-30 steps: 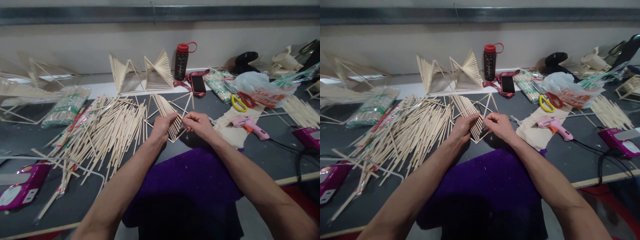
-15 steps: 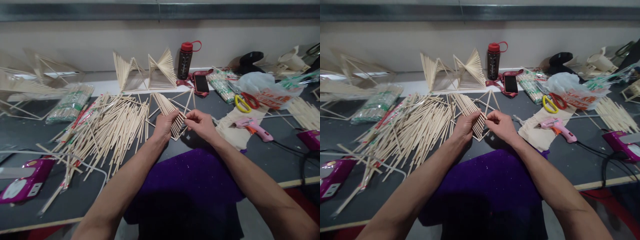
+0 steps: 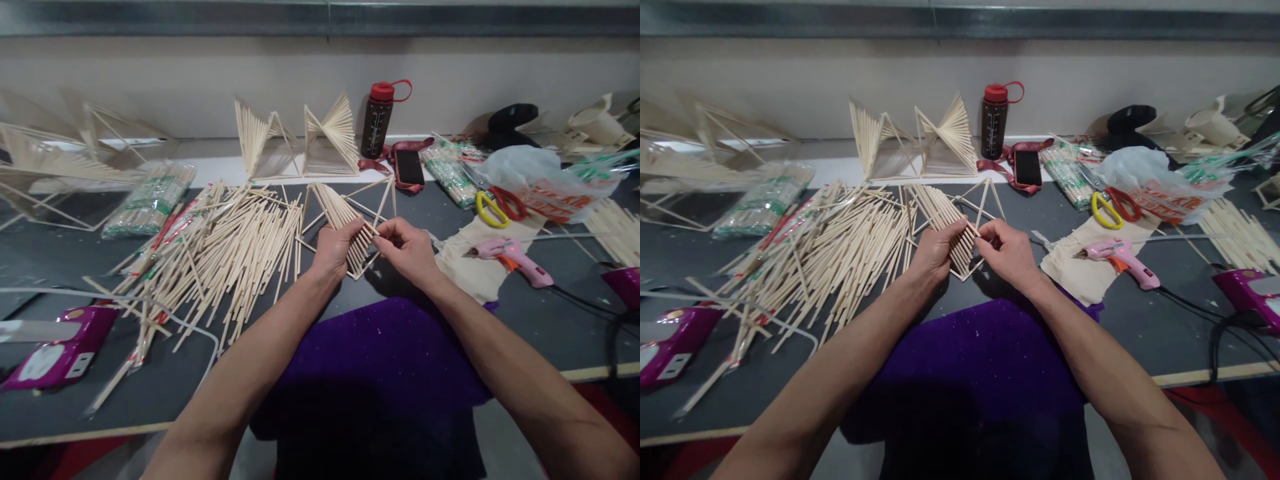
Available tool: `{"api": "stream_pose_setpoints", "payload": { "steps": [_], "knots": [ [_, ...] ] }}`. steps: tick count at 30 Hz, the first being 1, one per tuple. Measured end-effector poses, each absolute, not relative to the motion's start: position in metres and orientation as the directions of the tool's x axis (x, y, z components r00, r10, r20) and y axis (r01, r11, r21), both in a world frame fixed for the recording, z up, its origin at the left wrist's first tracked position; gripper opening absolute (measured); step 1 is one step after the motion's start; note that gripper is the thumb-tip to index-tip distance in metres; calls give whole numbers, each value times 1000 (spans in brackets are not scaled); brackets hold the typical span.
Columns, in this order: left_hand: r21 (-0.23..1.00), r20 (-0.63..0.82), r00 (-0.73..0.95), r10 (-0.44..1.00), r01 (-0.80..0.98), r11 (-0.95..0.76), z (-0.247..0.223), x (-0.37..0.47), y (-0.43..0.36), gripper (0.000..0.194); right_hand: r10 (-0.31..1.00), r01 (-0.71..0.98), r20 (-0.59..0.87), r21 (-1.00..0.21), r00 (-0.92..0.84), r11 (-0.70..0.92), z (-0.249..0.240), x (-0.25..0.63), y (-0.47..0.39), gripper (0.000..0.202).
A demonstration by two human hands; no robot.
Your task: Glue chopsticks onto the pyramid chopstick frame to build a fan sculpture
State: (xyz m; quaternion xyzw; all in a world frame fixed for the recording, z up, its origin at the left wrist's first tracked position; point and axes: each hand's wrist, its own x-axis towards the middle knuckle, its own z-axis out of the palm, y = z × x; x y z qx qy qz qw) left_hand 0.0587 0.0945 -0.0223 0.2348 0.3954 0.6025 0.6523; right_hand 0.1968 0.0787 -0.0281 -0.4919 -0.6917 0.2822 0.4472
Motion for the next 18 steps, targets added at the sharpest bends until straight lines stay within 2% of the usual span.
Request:
{"api": "stream_pose_setpoints", "payload": {
  "steps": [18],
  "knots": [
    [795,-228,-1,974,-578,185,-22,57,94,16,936,435,333,-831,-113,348,-29,198,79,10]
  ]
}}
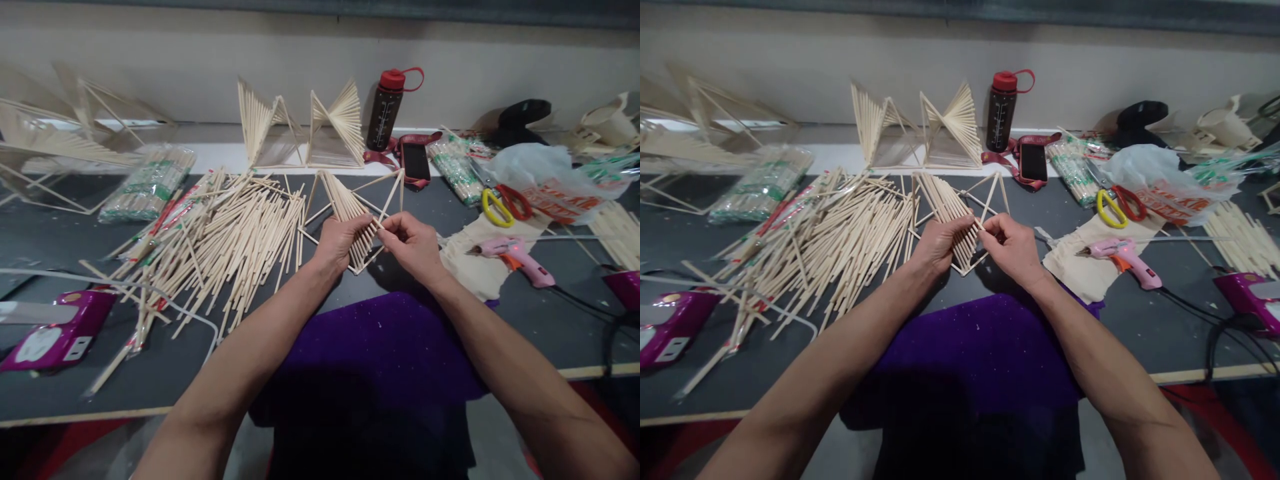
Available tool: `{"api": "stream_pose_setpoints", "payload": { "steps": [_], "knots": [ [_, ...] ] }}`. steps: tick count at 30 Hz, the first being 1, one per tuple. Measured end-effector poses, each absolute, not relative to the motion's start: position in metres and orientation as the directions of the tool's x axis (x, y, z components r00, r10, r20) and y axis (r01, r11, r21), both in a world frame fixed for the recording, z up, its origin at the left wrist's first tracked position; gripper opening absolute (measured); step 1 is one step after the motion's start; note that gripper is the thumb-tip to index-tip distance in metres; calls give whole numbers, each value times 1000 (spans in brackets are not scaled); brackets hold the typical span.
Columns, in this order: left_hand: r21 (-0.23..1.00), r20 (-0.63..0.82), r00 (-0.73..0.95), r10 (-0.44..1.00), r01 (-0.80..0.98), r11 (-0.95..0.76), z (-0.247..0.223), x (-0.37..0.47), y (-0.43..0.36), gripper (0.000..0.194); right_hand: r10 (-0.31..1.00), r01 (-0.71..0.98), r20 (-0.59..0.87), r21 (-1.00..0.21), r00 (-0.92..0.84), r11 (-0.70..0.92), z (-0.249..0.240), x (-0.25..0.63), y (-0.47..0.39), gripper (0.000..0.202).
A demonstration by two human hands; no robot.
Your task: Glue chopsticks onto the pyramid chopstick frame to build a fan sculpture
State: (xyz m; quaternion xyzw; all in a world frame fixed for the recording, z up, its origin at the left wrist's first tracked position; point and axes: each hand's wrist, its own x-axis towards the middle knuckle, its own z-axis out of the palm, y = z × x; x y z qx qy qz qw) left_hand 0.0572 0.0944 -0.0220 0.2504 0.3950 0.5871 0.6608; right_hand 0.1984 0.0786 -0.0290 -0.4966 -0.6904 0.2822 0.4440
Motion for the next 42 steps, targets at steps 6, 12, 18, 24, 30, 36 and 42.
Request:
{"api": "stream_pose_setpoints", "payload": {
  "steps": [6,12,18,24,30,36,42],
  "knots": [
    [792,-201,24,979,-584,177,-20,56,95,22,936,418,332,-838,-119,351,-28,198,78,11],
    [833,-130,141,981,-522,185,-13,42,95,28,877,415,441,-774,-191,479,-21,199,73,17],
    [907,-95,331,939,-359,218,-3,20,94,27,767,306,539,-708,-348,636,-15,202,66,24],
    [943,-99,330,939,-270,195,1,13,88,26,731,354,548,-643,-406,679,-21,199,67,23],
    [996,-21,236,971,-85,42,13,11,87,26,821,443,431,-695,-375,567,-27,194,70,28],
    [967,181,133,974,154,-201,34,14,86,23,868,426,345,-767,-357,480,-27,198,76,37],
    [934,262,92,961,224,-277,33,22,83,16,851,420,402,-745,-338,519,-25,198,75,32]
  ]
}}
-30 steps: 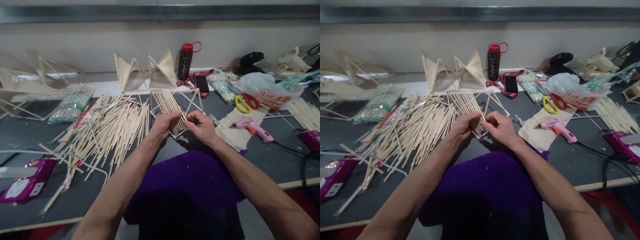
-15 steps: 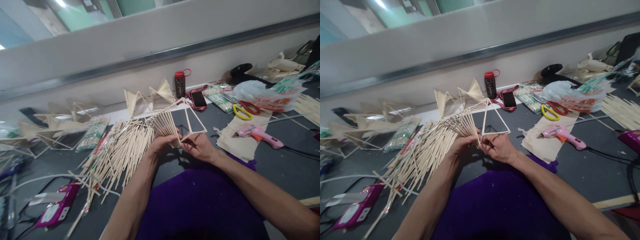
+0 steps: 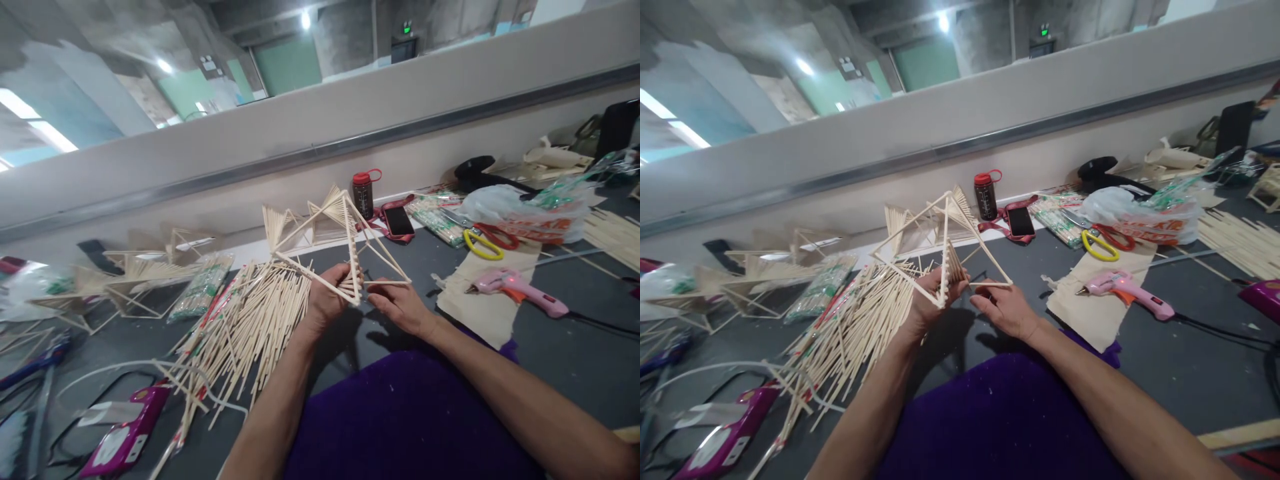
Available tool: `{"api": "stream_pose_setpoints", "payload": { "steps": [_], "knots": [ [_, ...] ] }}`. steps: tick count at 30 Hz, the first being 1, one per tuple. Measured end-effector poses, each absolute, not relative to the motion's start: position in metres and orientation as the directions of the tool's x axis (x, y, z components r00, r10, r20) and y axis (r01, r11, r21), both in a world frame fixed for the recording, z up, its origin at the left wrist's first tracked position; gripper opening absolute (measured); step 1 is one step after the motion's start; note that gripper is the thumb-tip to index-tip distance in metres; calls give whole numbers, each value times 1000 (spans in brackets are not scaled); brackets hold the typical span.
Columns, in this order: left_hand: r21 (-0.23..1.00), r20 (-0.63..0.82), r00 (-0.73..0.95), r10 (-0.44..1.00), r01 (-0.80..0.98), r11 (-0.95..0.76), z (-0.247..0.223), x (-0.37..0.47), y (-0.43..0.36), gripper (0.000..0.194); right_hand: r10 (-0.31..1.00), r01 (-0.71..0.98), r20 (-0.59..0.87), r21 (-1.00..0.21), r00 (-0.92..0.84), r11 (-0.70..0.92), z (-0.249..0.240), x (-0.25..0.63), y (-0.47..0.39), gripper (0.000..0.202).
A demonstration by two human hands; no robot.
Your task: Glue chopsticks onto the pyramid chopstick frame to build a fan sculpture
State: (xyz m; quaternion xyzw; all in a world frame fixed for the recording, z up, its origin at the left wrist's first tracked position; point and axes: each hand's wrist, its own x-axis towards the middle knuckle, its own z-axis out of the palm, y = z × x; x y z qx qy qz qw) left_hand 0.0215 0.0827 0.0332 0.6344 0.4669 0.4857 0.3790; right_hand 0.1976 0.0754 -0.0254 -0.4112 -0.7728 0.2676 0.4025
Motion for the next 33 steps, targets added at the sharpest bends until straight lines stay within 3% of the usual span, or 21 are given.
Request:
{"api": "stream_pose_setpoints", "payload": {
  "steps": [5,12,15,18,23,28,33],
  "knots": [
    [922,271,95,958,261,-287,21,18,89,23,857,437,377,-744,-351,506,-26,198,77,32],
    [908,298,77,951,285,-307,20,19,90,14,869,445,355,-754,-343,484,-30,198,79,30],
    [950,248,25,968,188,-249,26,23,86,16,863,385,388,-779,-324,495,-30,199,78,27],
    [985,169,-40,985,-30,-170,29,31,82,24,894,315,376,-841,-243,439,-29,199,77,22],
    [954,-23,-59,998,-298,5,26,44,80,29,900,238,411,-869,-141,434,-26,200,74,19],
    [909,-112,1,994,-405,102,23,47,83,29,882,170,457,-866,-111,470,-23,201,69,22],
    [908,-112,2,994,-407,103,16,49,85,27,877,162,468,-862,-110,480,-25,202,68,20]
  ]
}}
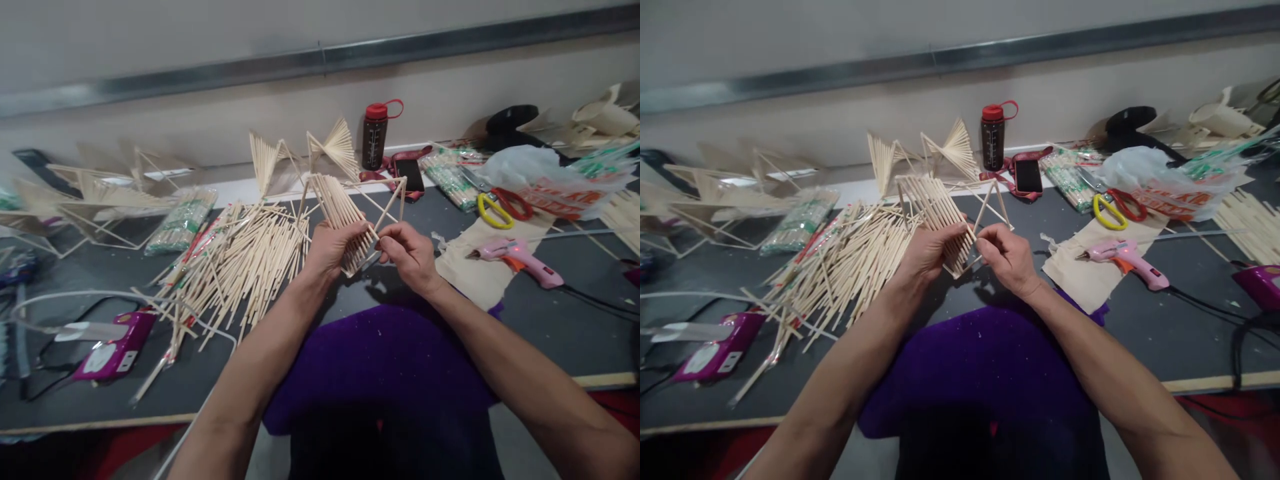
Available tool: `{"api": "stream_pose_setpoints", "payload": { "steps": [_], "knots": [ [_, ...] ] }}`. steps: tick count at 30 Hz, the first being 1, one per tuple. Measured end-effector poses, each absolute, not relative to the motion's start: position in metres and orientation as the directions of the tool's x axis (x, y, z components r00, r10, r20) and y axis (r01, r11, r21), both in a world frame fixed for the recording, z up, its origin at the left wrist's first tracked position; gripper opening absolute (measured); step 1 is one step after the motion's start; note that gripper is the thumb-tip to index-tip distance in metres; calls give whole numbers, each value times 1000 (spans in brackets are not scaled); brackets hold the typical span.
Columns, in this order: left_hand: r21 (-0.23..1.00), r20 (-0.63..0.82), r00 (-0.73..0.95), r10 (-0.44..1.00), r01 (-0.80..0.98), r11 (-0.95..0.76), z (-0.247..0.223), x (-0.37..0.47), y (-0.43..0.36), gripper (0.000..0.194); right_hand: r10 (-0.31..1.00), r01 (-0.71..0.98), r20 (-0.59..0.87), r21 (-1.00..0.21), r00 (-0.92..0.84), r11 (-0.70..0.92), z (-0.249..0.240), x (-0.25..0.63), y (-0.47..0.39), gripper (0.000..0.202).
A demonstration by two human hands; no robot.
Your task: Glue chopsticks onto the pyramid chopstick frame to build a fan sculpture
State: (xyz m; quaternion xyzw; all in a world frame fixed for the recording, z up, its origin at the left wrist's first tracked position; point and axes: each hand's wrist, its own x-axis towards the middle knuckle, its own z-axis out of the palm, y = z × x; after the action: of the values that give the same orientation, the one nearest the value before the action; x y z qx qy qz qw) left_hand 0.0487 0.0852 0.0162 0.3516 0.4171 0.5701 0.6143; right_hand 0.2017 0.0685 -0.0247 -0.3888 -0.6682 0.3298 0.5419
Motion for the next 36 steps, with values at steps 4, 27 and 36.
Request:
{"api": "stream_pose_setpoints", "payload": {
  "steps": [4,27,36],
  "knots": [
    [901,-96,13,995,-423,92,12,50,87,38,872,165,477,-856,-109,489,-26,202,70,19],
    [831,-166,126,978,-516,208,3,46,92,28,875,195,464,-854,-136,483,-28,201,72,18],
    [849,-129,183,975,-486,204,1,40,93,32,873,235,464,-841,-151,487,-26,199,71,19]
  ]
}}
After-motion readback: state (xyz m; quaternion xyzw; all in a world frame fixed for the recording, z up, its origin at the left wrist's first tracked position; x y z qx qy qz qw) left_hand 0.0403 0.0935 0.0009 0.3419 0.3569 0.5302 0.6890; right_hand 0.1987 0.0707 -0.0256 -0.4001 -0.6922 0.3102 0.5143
